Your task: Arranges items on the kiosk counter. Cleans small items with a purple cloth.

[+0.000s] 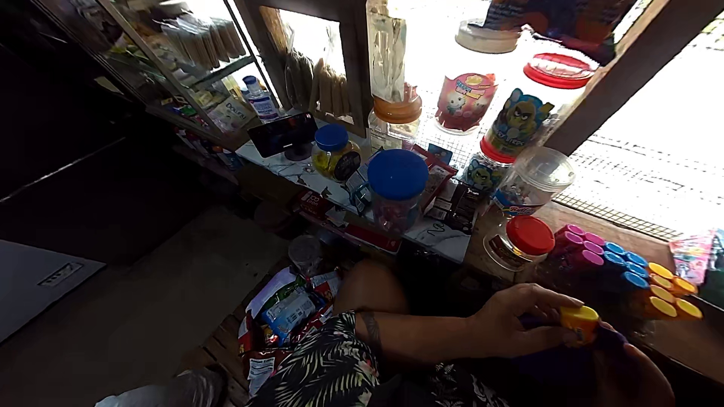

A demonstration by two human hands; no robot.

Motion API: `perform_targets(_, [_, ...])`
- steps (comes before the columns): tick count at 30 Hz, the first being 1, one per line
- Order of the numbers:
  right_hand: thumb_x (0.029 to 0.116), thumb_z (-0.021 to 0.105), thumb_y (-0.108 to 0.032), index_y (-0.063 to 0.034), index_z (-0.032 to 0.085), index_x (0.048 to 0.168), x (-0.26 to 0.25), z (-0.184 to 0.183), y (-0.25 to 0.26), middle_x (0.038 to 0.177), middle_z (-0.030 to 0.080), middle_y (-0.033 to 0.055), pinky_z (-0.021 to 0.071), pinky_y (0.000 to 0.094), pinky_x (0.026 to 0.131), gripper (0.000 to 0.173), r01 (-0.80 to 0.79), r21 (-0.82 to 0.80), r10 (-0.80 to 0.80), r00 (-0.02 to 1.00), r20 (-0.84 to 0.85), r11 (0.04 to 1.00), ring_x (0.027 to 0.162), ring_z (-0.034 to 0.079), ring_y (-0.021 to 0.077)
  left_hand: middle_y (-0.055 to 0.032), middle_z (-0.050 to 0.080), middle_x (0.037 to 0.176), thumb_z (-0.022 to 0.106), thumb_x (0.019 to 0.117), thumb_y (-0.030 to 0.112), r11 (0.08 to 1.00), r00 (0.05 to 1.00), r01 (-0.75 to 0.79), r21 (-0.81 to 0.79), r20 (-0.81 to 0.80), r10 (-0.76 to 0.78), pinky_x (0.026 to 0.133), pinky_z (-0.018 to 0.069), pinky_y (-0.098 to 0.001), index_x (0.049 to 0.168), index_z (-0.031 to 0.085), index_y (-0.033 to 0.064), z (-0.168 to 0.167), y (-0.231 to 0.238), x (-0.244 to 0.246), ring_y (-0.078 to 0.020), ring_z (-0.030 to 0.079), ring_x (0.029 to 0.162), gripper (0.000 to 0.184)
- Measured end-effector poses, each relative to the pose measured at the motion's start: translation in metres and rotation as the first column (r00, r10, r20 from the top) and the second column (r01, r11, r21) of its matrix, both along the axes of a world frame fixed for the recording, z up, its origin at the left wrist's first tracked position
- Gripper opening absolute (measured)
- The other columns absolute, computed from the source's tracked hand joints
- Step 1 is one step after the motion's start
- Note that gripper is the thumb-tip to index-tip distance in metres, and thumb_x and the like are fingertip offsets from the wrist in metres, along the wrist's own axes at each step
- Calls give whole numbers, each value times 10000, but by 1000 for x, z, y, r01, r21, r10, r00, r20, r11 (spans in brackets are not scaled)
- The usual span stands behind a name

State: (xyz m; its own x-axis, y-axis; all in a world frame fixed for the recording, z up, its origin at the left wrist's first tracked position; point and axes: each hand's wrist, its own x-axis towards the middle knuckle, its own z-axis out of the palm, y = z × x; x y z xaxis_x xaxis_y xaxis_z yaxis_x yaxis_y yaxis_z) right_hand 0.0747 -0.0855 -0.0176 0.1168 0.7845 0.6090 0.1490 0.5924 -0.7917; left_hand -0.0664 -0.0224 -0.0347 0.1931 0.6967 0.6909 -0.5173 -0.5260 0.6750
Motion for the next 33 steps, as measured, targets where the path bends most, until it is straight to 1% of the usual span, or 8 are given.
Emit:
perform_targets(6, [1053,499,-93,-178,649,1298,-33,27,0,1405,600,-177,377,212,1163,299,18,84,-40,961,273,996,1370,468,-34,-262,637,1071,588,964,12,997,999,-46,-69,14,47,918,526,-297,1281,572,-178,17,2,-18,-210,638,980,370])
perform_targets(10, [926,464,165,221,591,1029,-68,62,4,1243,689,152,410,188,1105,172,13,103,-51,925,377,995,1278,566,14,-185,635,1043,551,985,26,975,994,18,-222,110,7,856,533,-236,1370,433,-199,29,4,-30,-86,634,908,461])
perform_targets(14, [976,434,108,301,523,1080,-82,73,8,1301,620,288,356,165,1125,237,-23,137,-57,834,549,990,1338,516,30,-111,634,1021,561,982,-2,960,967,76,-271,254,-5,829,526,-202,1290,456,-168,31,5,-35,-19,619,888,366])
perform_targets(16, [1040,417,29,203,508,1281,-78,64,11,1481,528,194,302,181,1169,311,-87,125,-3,809,587,988,1416,423,6,-102,639,1047,561,988,1,967,953,63,-246,303,15,838,521,-196,1278,465,-146,31,8,-36,-5,618,900,339])
perform_targets(18, [1082,396,-76,-56,424,1518,-67,44,20,1640,355,-23,236,210,1222,438,-131,128,27,794,607,983,1480,285,-35,-93,647,1071,563,993,10,978,942,32,-207,332,39,857,513,-192,1283,467,-129,31,12,-38,6,613,925,335])
perform_targets(20, [1095,386,-144,-213,336,1596,-57,28,29,1663,295,-86,224,249,1245,508,-124,199,-30,775,632,972,1498,266,-8,-98,652,1060,555,1008,35,986,943,-13,-166,326,67,878,513,-208,1285,472,-126,31,14,-39,-3,616,939,330])
perform_targets(28, [1114,345,-243,-234,302,1617,-68,44,37,1677,276,-59,183,267,1260,505,-93,229,-83,751,655,969,1521,234,28,-88,638,980,533,1009,3,990,951,-48,-136,295,87,856,511,-204,1275,466,-122,32,11,-45,-10,607,890,302])
perform_targets(33, [1098,342,-268,-321,310,1605,-70,41,41,1679,255,-107,147,384,1288,511,-124,271,-95,736,671,954,1551,198,98,-88,619,968,511,1017,27,991,952,-5,-135,303,46,845,505,-205,1278,446,-114,27,5,-44,-11,596,877,303])
